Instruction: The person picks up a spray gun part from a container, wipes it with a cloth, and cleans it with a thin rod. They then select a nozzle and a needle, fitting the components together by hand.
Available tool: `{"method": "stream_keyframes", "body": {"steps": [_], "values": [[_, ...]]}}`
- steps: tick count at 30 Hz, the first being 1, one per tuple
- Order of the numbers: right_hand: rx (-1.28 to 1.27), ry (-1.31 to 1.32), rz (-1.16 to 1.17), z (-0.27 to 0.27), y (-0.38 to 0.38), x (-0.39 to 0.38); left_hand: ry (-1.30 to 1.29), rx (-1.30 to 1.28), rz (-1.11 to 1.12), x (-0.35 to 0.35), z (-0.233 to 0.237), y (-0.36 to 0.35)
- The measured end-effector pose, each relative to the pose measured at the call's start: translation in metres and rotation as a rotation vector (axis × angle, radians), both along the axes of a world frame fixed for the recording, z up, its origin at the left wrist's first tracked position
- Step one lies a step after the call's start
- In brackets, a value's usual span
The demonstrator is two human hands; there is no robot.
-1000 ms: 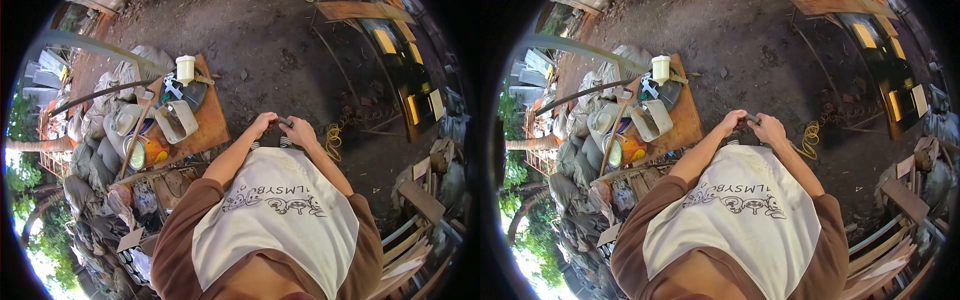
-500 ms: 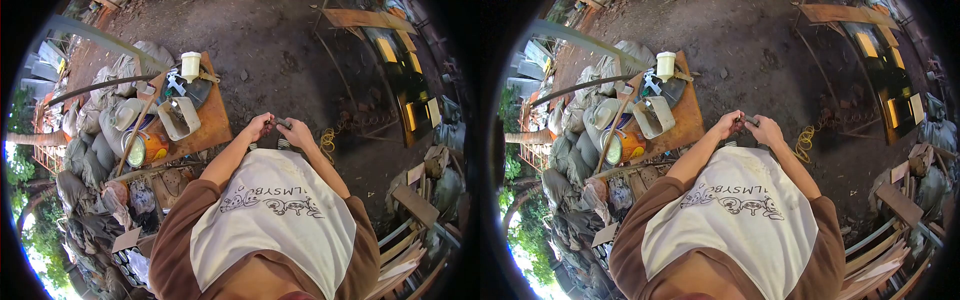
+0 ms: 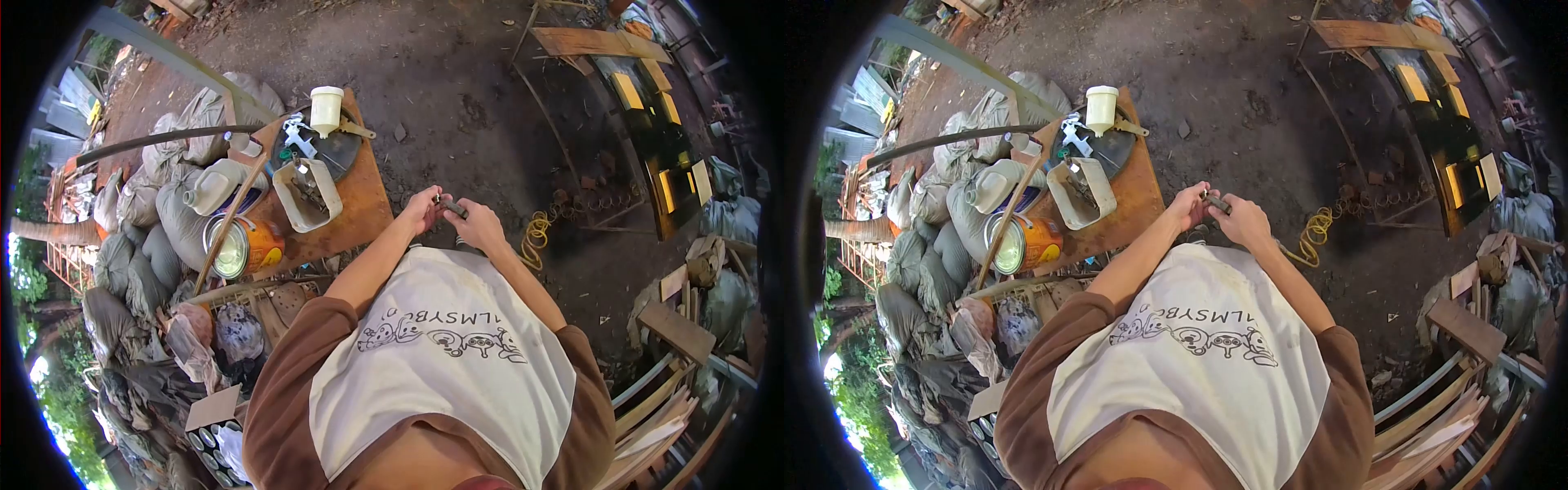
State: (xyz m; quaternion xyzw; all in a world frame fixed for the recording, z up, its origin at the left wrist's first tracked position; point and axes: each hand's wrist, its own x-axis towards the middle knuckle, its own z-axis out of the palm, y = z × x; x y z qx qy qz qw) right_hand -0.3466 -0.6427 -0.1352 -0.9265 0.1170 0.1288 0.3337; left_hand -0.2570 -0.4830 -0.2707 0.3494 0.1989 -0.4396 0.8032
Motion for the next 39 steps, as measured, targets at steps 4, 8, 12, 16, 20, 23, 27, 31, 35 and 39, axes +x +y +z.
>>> {"method": "stream_keyframes", "body": {"steps": [4, 8, 12, 16, 20, 23, 27, 31, 35, 39], "values": [[0.012, -0.039, -0.063, -0.001, 0.019, 0.001, 0.142, -0.058, 0.119, -0.001, 0.007, 0.01], [0.05, -0.031, -0.038, -0.002, 0.037, 0.001, 0.281, -0.141, 0.225, -0.003, -0.001, 0.021], [0.023, -0.052, -0.054, -0.006, 0.037, 0.014, 0.306, -0.189, 0.299, 0.008, 0.0, 0.027], [0.029, -0.021, 0.016, -0.004, 0.029, 0.024, 0.308, -0.202, 0.343, 0.014, 0.004, 0.02], [0.04, -0.008, 0.094, -0.001, 0.018, 0.037, 0.227, -0.214, 0.302, 0.017, -0.008, 0.017], [-0.002, 0.046, 0.098, 0.004, 0.01, 0.051, 0.177, -0.186, 0.296, 0.019, -0.016, 0.004], [0.065, -0.042, 0.218, -0.013, 0.005, 0.058, 0.242, -0.267, 0.325, 0.019, -0.019, 0.007], [-0.025, 0.01, 0.281, -0.016, -0.002, 0.079, 0.258, -0.077, 0.511, 0.025, -0.02, -0.001], [-0.024, 0.001, 0.386, -0.024, 0.0, 0.094, 0.201, -0.097, 0.585, 0.029, -0.03, 0.006], [0.015, 0.032, 0.347, -0.018, 0.009, 0.122, 0.177, -0.054, 0.684, 0.037, -0.022, 0.007]]}}
